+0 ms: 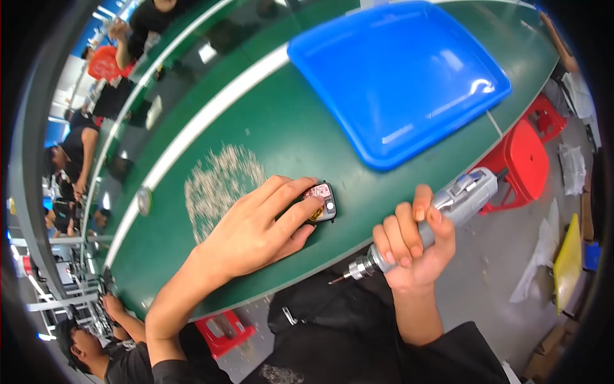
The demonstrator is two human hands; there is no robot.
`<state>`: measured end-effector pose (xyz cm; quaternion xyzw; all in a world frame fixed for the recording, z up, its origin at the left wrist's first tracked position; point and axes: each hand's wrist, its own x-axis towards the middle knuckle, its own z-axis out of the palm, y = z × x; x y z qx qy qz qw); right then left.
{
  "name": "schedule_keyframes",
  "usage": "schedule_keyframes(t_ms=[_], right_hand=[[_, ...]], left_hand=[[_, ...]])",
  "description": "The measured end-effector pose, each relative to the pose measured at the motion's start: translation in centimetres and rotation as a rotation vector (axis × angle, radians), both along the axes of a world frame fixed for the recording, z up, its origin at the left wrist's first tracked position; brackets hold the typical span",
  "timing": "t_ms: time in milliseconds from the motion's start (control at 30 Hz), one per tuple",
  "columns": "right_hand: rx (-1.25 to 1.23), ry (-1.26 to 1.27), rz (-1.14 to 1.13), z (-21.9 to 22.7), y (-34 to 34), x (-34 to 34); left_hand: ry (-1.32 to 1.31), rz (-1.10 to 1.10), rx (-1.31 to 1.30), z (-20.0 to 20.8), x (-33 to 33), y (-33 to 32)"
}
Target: Assemble small electronic components by inserting small pins or fasteners into circuit boards or electronic housings using an electric screwdriver.
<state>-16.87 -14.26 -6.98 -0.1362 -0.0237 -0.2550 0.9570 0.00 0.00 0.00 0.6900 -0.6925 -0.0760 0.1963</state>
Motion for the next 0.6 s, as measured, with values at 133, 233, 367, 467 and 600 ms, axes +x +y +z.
schedule_keyframes(t_ms=[133, 233, 367, 467, 600], right_hand=[[-0.042, 0.024, 0.000, 0.5, 2.5, -1.4], [-0.067, 0.033, 0.028, 0.4, 4.6, -2.4], [-0.079, 0.016, 0.069, 0.4, 5.7, -3.0], [-0.048, 0.048, 0.051, 0.5, 6.3, -3.3], [-0.050, 0.067, 0.043, 0.5, 6.5, -3.7]], left_hand=[[-0.051, 0.003, 0.002, -1.2, -2.3, 2.4], [-0.038, 0.001, -0.014, -1.8, -2.4, 3.4], [0.047, -0.013, 0.052, -0.9, -1.9, 3.0], [0.014, -0.035, 0.125, -0.3, -1.6, 2.6], [-0.075, -0.076, 0.181, 0.3, -1.6, 2.2]])
